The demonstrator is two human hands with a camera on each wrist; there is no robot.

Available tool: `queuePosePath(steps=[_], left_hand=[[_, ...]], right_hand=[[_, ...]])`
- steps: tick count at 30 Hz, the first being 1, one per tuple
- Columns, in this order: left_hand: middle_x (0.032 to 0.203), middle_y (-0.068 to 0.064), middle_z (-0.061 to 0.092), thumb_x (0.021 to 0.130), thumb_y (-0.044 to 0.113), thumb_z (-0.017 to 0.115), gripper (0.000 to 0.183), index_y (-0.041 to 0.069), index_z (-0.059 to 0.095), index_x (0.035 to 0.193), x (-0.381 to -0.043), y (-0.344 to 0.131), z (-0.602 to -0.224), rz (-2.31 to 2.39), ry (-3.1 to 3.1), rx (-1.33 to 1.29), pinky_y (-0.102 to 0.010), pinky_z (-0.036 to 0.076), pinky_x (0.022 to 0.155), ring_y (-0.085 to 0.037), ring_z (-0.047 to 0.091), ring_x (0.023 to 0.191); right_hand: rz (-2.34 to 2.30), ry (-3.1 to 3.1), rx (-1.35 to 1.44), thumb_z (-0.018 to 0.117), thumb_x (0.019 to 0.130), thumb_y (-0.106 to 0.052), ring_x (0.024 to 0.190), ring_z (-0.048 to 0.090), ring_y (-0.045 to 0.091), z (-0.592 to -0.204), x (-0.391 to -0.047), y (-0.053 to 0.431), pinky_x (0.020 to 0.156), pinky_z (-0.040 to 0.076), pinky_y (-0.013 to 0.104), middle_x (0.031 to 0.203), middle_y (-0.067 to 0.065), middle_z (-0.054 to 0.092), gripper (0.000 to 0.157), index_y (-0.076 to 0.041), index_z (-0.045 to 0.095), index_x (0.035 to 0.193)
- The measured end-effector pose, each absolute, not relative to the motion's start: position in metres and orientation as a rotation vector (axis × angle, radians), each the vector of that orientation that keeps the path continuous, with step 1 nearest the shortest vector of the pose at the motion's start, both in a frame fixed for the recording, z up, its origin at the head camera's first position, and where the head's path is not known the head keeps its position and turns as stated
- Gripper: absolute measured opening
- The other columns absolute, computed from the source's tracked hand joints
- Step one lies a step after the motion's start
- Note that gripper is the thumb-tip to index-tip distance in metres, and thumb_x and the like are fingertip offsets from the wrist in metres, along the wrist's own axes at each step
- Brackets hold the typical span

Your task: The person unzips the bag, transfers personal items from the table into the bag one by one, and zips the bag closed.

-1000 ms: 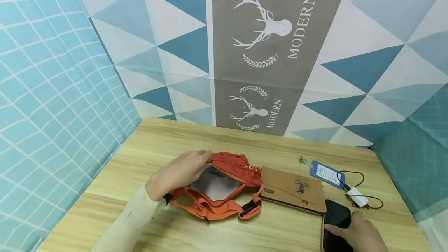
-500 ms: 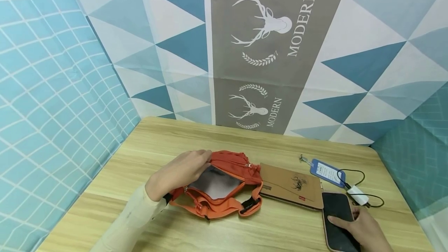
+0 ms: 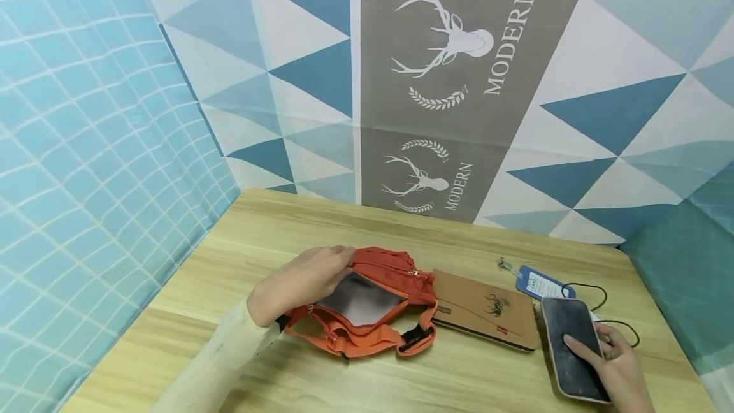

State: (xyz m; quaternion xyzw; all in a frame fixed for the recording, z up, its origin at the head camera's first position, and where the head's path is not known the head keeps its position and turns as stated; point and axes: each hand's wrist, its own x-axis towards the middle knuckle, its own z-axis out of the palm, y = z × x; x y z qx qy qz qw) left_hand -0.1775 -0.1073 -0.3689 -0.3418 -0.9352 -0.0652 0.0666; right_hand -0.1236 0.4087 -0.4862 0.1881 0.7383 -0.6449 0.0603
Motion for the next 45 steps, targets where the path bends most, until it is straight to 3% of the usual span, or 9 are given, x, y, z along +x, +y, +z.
queuePosePath(steps=[3,6,14,24,34,38,41,45], left_hand=[[0.074,0.005,0.052,0.09,0.018,0.054,0.007,0.012,0.054,0.092,-0.178,-0.103,-0.372,-0.191,-2.821,-1.051,-0.02,0.04,0.054,-0.006,0.047,0.06],[0.074,0.005,0.052,0.09,0.019,0.053,0.006,0.013,0.054,0.091,-0.178,-0.099,-0.375,-0.192,-2.821,-1.079,-0.02,0.04,0.054,-0.006,0.047,0.06],[0.071,0.006,0.05,0.091,0.017,0.052,0.004,0.013,0.052,0.089,-0.179,-0.091,-0.373,-0.2,-2.793,-1.115,-0.018,0.038,0.053,-0.005,0.046,0.058],[0.072,0.005,0.05,0.09,0.018,0.053,0.005,0.013,0.052,0.09,-0.183,-0.095,-0.366,-0.184,-2.793,-1.099,-0.019,0.039,0.053,-0.005,0.046,0.059],[0.072,0.006,0.048,0.091,0.019,0.052,0.005,0.014,0.051,0.089,-0.181,-0.102,-0.368,-0.238,-2.818,-1.076,-0.02,0.038,0.053,-0.006,0.046,0.059],[0.071,0.007,0.047,0.091,0.018,0.052,0.005,0.014,0.051,0.089,-0.181,-0.105,-0.366,-0.244,-2.82,-1.054,-0.02,0.038,0.052,-0.007,0.045,0.057],[0.07,0.007,0.046,0.09,0.017,0.053,0.004,0.013,0.051,0.089,-0.181,-0.106,-0.366,-0.237,-2.816,-1.046,-0.02,0.038,0.052,-0.007,0.045,0.057],[0.071,0.007,0.047,0.09,0.017,0.053,0.004,0.013,0.052,0.089,-0.18,-0.107,-0.365,-0.238,-2.819,-1.05,-0.02,0.038,0.053,-0.007,0.046,0.058]], right_hand=[[-1.987,2.217,0.51,0.062,0.085,-0.022,0.059,0.063,0.021,-0.481,-0.129,0.408,0.055,0.051,0.041,0.064,-0.006,0.056,0.032,-0.033,0.041,0.106],[-2.001,2.183,0.351,0.058,0.088,-0.018,0.061,0.064,0.029,-0.472,-0.138,0.406,0.053,0.049,0.046,0.072,-0.002,0.062,0.034,-0.032,0.04,0.114],[-2.173,2.055,-0.091,0.048,0.09,0.0,0.059,0.063,0.031,-0.426,-0.173,0.376,0.047,0.047,0.046,0.078,0.004,0.062,0.047,-0.021,0.035,0.131],[-2.075,2.116,-0.507,0.043,0.091,0.006,0.058,0.062,0.037,-0.386,-0.182,0.304,0.044,0.044,0.05,0.085,0.009,0.065,0.041,-0.009,0.035,0.127],[-1.891,2.208,-0.876,0.05,0.088,0.003,0.07,0.064,0.031,-0.369,-0.166,0.207,0.047,0.049,0.043,0.102,0.012,0.063,0.036,-0.003,0.036,0.121],[-1.628,2.448,-1.046,0.058,0.086,-0.008,0.083,0.064,0.018,-0.369,-0.152,0.181,0.062,0.052,0.032,0.104,0.004,0.061,0.033,-0.014,0.045,0.116],[-1.415,2.695,-1.26,0.064,0.083,-0.01,0.082,0.06,0.006,-0.373,-0.147,0.168,0.067,0.048,0.02,0.099,-0.006,0.06,0.036,-0.02,0.048,0.114],[-1.326,2.831,-1.477,0.068,0.077,-0.004,0.074,0.055,0.0,-0.381,-0.146,0.159,0.063,0.043,0.013,0.094,-0.011,0.058,0.041,-0.02,0.052,0.112]])
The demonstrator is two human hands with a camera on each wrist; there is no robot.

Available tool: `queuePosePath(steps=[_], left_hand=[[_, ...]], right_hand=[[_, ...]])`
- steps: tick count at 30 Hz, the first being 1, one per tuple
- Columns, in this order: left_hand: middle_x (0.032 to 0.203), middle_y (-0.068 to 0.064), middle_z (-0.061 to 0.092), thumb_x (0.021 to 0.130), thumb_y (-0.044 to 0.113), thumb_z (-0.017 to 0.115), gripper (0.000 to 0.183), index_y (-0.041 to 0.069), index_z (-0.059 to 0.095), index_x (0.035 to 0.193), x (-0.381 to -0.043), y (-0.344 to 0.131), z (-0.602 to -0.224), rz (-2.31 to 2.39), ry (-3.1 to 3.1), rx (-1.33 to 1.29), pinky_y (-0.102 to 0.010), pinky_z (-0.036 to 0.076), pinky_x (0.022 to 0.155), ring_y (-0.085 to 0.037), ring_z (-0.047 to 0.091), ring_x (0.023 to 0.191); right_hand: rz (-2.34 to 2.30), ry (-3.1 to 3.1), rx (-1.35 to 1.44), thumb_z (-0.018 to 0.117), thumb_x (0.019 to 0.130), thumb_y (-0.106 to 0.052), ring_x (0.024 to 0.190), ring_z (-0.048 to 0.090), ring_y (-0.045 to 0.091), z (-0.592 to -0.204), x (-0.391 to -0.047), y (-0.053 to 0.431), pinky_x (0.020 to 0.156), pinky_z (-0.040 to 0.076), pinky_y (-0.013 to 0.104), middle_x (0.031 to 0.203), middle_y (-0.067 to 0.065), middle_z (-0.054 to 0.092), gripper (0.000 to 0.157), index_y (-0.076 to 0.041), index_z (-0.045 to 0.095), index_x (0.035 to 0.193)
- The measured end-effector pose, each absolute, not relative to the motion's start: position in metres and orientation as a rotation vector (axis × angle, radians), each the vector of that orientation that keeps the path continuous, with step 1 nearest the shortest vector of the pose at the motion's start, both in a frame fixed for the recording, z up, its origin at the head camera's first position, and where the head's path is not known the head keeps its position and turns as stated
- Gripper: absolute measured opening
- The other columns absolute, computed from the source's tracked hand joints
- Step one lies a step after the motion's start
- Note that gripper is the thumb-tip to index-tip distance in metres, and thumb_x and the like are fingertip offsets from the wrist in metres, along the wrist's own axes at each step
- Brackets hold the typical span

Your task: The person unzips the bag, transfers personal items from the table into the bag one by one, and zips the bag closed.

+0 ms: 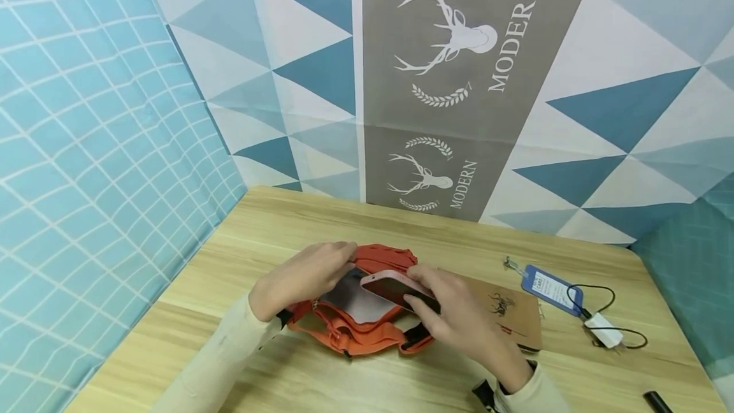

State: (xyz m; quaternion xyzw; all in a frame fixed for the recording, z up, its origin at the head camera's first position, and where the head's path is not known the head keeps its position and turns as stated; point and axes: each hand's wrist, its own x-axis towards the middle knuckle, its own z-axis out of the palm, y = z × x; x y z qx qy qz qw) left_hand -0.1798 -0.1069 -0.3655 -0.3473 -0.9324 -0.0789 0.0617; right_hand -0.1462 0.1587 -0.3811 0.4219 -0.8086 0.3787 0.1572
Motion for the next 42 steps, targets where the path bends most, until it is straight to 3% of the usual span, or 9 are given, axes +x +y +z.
queuePosePath(steps=[6,12,18,22,26,33,42], left_hand=[[0.071,0.007,0.048,0.09,0.018,0.053,0.005,0.014,0.051,0.088,-0.179,-0.108,-0.365,-0.239,-2.817,-1.048,-0.02,0.039,0.053,-0.007,0.046,0.059],[0.073,0.006,0.049,0.09,0.019,0.053,0.005,0.014,0.051,0.089,-0.179,-0.107,-0.364,-0.229,-2.82,-1.034,-0.021,0.039,0.054,-0.007,0.046,0.06],[0.07,0.007,0.047,0.09,0.018,0.053,0.005,0.014,0.051,0.087,-0.179,-0.107,-0.362,-0.237,-2.804,-1.05,-0.02,0.038,0.052,-0.007,0.046,0.058],[0.069,0.007,0.046,0.09,0.018,0.052,0.006,0.014,0.05,0.087,-0.179,-0.107,-0.361,-0.237,-2.797,-1.054,-0.02,0.038,0.052,-0.007,0.045,0.058],[0.068,0.007,0.044,0.091,0.019,0.052,0.008,0.015,0.048,0.085,-0.178,-0.107,-0.361,-0.28,-2.802,-1.062,-0.02,0.036,0.05,-0.007,0.044,0.056],[0.067,0.007,0.043,0.092,0.019,0.049,0.009,0.015,0.046,0.085,-0.174,-0.105,-0.361,-0.322,-2.804,-1.104,-0.017,0.035,0.049,-0.007,0.043,0.055],[0.067,0.008,0.043,0.092,0.018,0.049,0.009,0.014,0.047,0.084,-0.171,-0.102,-0.362,-0.257,-2.771,-1.122,-0.017,0.035,0.049,-0.005,0.044,0.055]], right_hand=[[0.961,-2.307,1.195,0.068,0.077,-0.006,0.076,0.05,-0.002,-0.384,-0.143,0.151,0.066,0.039,0.01,0.094,-0.014,0.054,0.04,-0.026,0.052,0.108],[0.964,-2.265,1.211,0.069,0.074,-0.001,0.074,0.047,-0.002,-0.385,-0.142,0.146,0.062,0.038,0.011,0.092,-0.012,0.054,0.041,-0.022,0.053,0.106],[0.966,-2.168,1.259,0.056,0.088,-0.015,0.081,0.054,0.003,-0.389,-0.14,0.137,0.068,0.041,0.012,0.103,-0.006,0.059,0.019,-0.012,0.056,0.106],[0.969,-2.118,1.318,0.049,0.092,-0.022,0.09,0.057,0.009,-0.397,-0.139,0.128,0.075,0.043,0.014,0.107,0.0,0.059,0.022,-0.008,0.056,0.107],[0.903,-2.118,1.378,0.045,0.093,-0.02,0.098,0.057,0.012,-0.409,-0.141,0.119,0.079,0.045,0.018,0.108,0.001,0.059,0.021,-0.009,0.056,0.107],[0.556,-2.076,1.38,0.036,0.095,-0.015,0.095,0.058,0.013,-0.431,-0.145,0.107,0.075,0.049,0.028,0.096,-0.002,0.061,0.022,-0.012,0.058,0.095],[0.401,-2.099,1.337,0.033,0.092,-0.007,0.09,0.058,0.014,-0.442,-0.148,0.098,0.071,0.05,0.028,0.089,-0.002,0.06,0.022,-0.012,0.053,0.087]])
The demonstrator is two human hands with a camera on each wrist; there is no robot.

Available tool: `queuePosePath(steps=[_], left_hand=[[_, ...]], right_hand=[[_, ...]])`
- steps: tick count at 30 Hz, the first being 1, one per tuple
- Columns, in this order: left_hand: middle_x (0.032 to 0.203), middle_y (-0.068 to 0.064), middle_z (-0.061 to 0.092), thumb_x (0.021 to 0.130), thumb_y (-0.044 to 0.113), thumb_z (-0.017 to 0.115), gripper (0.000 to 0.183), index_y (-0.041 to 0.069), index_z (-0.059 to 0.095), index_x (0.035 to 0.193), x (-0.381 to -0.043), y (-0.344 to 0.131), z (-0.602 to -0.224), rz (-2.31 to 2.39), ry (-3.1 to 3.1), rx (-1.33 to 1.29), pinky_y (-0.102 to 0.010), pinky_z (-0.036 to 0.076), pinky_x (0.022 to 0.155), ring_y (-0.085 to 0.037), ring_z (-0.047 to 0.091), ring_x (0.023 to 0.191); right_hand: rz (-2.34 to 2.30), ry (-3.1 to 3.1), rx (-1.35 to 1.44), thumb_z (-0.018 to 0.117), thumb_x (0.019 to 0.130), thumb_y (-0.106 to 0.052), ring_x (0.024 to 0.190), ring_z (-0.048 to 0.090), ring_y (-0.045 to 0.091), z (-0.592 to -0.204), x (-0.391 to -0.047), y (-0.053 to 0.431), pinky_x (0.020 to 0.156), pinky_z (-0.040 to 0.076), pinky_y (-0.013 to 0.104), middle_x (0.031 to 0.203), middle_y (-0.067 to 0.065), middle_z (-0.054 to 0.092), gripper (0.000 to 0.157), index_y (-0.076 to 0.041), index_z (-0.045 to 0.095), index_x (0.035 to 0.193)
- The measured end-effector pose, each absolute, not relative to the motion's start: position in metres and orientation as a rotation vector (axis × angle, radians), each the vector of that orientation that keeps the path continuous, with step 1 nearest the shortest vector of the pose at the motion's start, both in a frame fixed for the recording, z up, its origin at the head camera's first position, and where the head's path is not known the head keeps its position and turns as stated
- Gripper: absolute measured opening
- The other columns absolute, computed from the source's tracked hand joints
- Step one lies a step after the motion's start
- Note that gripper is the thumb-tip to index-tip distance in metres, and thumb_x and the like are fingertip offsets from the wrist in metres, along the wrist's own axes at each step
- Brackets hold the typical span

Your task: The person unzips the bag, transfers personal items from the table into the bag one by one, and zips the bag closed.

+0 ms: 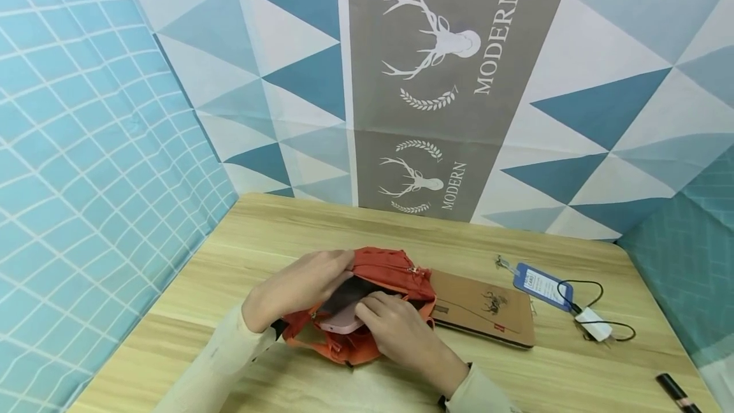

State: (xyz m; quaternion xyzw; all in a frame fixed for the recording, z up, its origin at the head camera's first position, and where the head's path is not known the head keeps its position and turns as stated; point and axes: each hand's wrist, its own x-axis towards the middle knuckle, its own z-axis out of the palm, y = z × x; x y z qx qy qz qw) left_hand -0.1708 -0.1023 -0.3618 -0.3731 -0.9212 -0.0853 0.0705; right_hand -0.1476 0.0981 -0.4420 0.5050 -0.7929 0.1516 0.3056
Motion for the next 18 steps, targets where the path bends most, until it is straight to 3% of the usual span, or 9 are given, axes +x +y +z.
queuePosePath(steps=[8,12,15,18], left_hand=[[0.067,0.008,0.043,0.093,0.02,0.047,0.009,0.016,0.047,0.085,-0.166,-0.101,-0.361,-0.319,-2.783,-1.167,-0.016,0.035,0.048,-0.005,0.043,0.053],[0.067,0.008,0.043,0.093,0.02,0.046,0.009,0.015,0.047,0.086,-0.164,-0.101,-0.359,-0.308,-2.792,-1.164,-0.017,0.036,0.048,-0.006,0.043,0.054],[0.069,0.008,0.044,0.093,0.02,0.046,0.008,0.015,0.047,0.087,-0.164,-0.101,-0.358,-0.303,-2.787,-1.148,-0.018,0.037,0.049,-0.006,0.044,0.055],[0.069,0.008,0.044,0.093,0.02,0.046,0.008,0.015,0.047,0.088,-0.164,-0.101,-0.358,-0.3,-2.776,-1.149,-0.018,0.037,0.049,-0.006,0.044,0.054]], right_hand=[[0.271,-2.206,1.227,0.023,0.094,-0.012,0.073,0.058,0.017,-0.448,-0.151,0.104,0.055,0.049,0.03,0.086,0.001,0.061,0.032,-0.014,0.055,0.092],[0.247,-2.252,1.221,0.044,0.087,-0.008,0.071,0.058,0.017,-0.449,-0.153,0.101,0.054,0.048,0.03,0.085,0.001,0.06,0.016,-0.016,0.055,0.095],[0.234,-2.288,1.208,0.059,0.076,-0.004,0.072,0.058,0.016,-0.449,-0.153,0.097,0.056,0.049,0.03,0.084,0.001,0.06,0.021,-0.016,0.058,0.094],[0.208,-2.332,1.184,0.063,0.074,-0.005,0.073,0.058,0.017,-0.448,-0.152,0.093,0.058,0.05,0.031,0.085,0.001,0.061,0.021,-0.016,0.06,0.092]])
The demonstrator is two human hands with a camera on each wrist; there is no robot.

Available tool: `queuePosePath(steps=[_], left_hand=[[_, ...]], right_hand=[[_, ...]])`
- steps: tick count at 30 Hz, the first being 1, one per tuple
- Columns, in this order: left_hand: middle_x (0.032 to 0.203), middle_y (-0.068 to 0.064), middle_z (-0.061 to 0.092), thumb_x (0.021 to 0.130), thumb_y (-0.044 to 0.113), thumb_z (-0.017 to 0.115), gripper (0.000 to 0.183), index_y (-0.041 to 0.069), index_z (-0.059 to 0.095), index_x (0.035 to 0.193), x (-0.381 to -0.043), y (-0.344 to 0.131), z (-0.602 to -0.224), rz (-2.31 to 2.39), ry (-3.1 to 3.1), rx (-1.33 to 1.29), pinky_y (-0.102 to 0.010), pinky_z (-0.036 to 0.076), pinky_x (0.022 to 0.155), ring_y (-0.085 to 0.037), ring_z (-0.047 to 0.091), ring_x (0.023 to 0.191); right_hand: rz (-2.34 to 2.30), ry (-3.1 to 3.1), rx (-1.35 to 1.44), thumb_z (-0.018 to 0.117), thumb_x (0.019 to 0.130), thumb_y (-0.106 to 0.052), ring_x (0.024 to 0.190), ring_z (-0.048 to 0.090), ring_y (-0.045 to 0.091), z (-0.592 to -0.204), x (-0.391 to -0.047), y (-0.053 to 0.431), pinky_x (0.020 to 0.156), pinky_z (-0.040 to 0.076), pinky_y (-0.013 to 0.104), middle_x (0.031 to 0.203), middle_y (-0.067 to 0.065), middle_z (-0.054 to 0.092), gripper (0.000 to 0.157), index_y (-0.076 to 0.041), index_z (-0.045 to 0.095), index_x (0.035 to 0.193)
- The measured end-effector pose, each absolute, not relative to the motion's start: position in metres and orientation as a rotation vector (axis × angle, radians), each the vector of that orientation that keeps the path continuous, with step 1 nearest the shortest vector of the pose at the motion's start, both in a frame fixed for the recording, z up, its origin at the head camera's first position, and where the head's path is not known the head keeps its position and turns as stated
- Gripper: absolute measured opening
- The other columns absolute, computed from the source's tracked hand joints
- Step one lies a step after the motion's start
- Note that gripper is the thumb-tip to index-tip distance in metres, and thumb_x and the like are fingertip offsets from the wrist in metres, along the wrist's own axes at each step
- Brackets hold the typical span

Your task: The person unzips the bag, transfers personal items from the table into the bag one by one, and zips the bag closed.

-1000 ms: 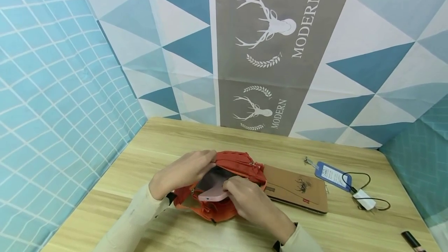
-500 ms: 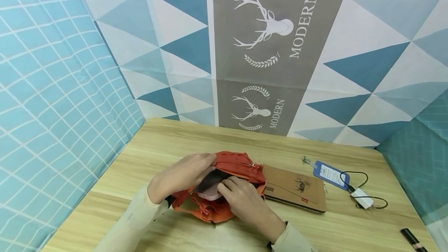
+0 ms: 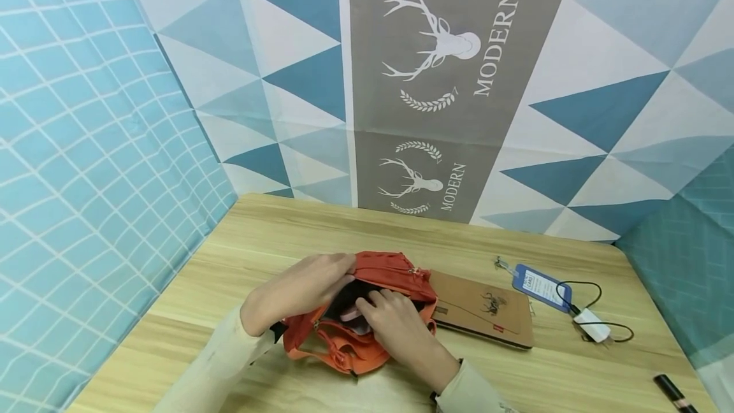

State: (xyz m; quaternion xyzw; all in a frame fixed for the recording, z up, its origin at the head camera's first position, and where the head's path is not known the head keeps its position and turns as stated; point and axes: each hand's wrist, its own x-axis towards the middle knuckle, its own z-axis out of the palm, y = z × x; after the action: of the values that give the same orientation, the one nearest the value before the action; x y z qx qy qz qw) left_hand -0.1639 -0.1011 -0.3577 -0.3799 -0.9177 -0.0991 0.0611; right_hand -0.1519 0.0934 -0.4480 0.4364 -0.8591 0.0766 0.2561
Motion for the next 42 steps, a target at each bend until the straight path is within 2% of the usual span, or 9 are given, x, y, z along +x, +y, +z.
queuePosePath(steps=[7,12,21,25,29,32,38,40,42], left_hand=[[0.069,0.009,0.043,0.092,0.018,0.047,0.006,0.015,0.046,0.087,-0.163,-0.101,-0.355,-0.292,-2.755,-1.173,-0.019,0.037,0.05,-0.005,0.044,0.055],[0.07,0.009,0.043,0.092,0.019,0.048,0.008,0.016,0.045,0.086,-0.162,-0.099,-0.355,-0.282,-2.74,-1.192,-0.019,0.037,0.051,-0.005,0.045,0.057],[0.069,0.009,0.042,0.092,0.02,0.049,0.008,0.016,0.045,0.086,-0.163,-0.096,-0.361,-0.265,-2.724,-1.216,-0.019,0.037,0.051,-0.005,0.043,0.056],[0.069,0.009,0.043,0.092,0.02,0.05,0.008,0.015,0.046,0.085,-0.164,-0.097,-0.363,-0.271,-2.723,-1.204,-0.019,0.038,0.052,-0.004,0.044,0.057],[0.069,0.009,0.044,0.092,0.02,0.05,0.008,0.015,0.047,0.086,-0.164,-0.099,-0.363,-0.272,-2.745,-1.184,-0.019,0.039,0.051,-0.005,0.046,0.058],[0.071,0.007,0.046,0.092,0.02,0.049,0.008,0.014,0.048,0.087,-0.165,-0.101,-0.363,-0.266,-2.764,-1.16,-0.02,0.039,0.051,-0.006,0.047,0.058],[0.073,0.006,0.049,0.092,0.019,0.048,0.007,0.014,0.05,0.088,-0.17,-0.104,-0.364,-0.225,-2.784,-1.072,-0.021,0.041,0.053,-0.007,0.049,0.061],[0.073,0.006,0.049,0.092,0.019,0.048,0.007,0.014,0.05,0.088,-0.17,-0.104,-0.364,-0.227,-2.793,-1.082,-0.02,0.041,0.053,-0.007,0.049,0.061],[0.074,0.005,0.05,0.092,0.019,0.048,0.006,0.014,0.051,0.089,-0.17,-0.103,-0.364,-0.234,-2.806,-1.099,-0.02,0.041,0.053,-0.007,0.049,0.062]], right_hand=[[0.15,-2.515,1.145,0.066,0.077,-0.005,0.074,0.054,0.017,-0.448,-0.148,0.084,0.058,0.047,0.03,0.095,0.004,0.056,0.022,-0.013,0.061,0.097],[0.113,-2.595,1.157,0.065,0.08,-0.007,0.081,0.057,0.019,-0.452,-0.147,0.081,0.065,0.049,0.033,0.092,0.003,0.059,0.019,-0.011,0.059,0.098],[0.031,-2.68,1.24,0.065,0.081,-0.011,0.085,0.057,0.02,-0.456,-0.142,0.085,0.069,0.049,0.034,0.092,0.005,0.061,0.019,-0.012,0.061,0.1],[-0.018,-2.719,1.272,0.067,0.078,-0.012,0.081,0.055,0.019,-0.452,-0.138,0.089,0.065,0.047,0.035,0.086,0.002,0.062,0.019,-0.015,0.062,0.096],[-0.075,-2.707,1.3,0.069,0.071,-0.007,0.075,0.051,0.019,-0.446,-0.136,0.092,0.063,0.041,0.033,0.078,-0.001,0.059,0.017,-0.016,0.063,0.085],[-0.103,-2.646,1.293,0.069,0.067,-0.005,0.076,0.05,0.019,-0.441,-0.137,0.095,0.064,0.038,0.033,0.078,0.0,0.058,0.02,-0.015,0.063,0.083],[-0.027,-2.551,1.191,0.063,0.075,-0.004,0.082,0.052,0.022,-0.428,-0.136,0.101,0.068,0.042,0.036,0.087,0.003,0.055,0.019,-0.011,0.055,0.09],[-0.011,-2.546,1.187,0.062,0.077,-0.004,0.087,0.054,0.025,-0.428,-0.135,0.102,0.072,0.044,0.038,0.089,0.005,0.056,0.017,-0.01,0.055,0.091],[-0.025,-2.551,1.212,0.062,0.076,-0.004,0.085,0.054,0.023,-0.43,-0.134,0.104,0.07,0.045,0.037,0.087,0.004,0.057,0.017,-0.01,0.057,0.09]])
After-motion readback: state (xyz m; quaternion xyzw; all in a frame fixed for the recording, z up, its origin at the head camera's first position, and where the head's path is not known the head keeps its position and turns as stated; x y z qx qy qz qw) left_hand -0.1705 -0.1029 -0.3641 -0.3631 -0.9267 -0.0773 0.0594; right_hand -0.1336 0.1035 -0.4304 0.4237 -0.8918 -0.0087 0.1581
